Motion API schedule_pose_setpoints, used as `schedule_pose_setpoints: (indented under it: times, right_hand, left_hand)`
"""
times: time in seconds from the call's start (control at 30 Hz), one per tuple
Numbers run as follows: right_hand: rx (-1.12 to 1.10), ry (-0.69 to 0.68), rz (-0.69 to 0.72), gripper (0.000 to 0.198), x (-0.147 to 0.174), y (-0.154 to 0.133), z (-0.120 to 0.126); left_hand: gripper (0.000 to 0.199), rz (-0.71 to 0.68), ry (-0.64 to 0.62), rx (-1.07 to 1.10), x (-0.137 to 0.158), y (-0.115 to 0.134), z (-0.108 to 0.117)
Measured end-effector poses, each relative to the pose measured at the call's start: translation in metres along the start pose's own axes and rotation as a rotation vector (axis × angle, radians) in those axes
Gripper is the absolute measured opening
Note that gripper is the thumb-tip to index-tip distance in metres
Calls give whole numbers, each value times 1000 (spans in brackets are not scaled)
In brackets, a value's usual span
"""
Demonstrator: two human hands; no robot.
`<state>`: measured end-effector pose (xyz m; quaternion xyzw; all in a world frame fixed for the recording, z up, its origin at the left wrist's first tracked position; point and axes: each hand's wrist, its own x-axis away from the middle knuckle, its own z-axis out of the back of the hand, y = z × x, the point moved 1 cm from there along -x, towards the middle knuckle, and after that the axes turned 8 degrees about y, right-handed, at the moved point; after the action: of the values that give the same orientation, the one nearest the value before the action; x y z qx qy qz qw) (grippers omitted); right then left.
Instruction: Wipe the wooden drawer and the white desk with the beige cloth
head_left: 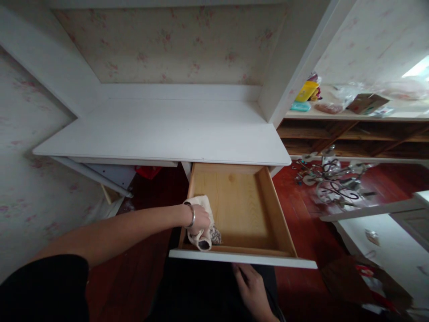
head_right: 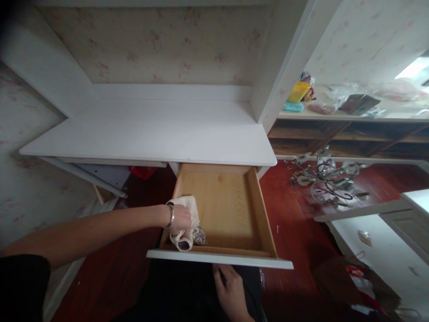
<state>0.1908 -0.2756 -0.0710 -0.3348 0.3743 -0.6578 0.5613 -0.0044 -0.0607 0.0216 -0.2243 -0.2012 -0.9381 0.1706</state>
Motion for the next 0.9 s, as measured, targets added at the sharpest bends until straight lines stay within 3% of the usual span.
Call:
schedule_pose_setpoints:
  times: [0.23,0.43,0.53,0.67,0.8,0.9]
  right_hand:
    - [6,14,-4,40,1,-3,0]
    - [-10,22,-35,38,2,-10,1]
    - [-25,26,-41,36,2,-13,1]
    - [-42,27,-40,36,1,-12,0]
    - [-37,29,-25,40,1,-8,-1]
    - [-26,28,-21,43,-1,-6,-1]
  left_hand:
    - [26,255,234,22,-16,-32,0]
    - [23,317,336,-20,-28,-94,41]
    - [16,309,423,-63,-21,-108,57]
    - [20,273,503,-112,2,-95,61]
    - [24,183,653,-249,44,-53,53]
    - [33,251,664,-307,75,-21,33]
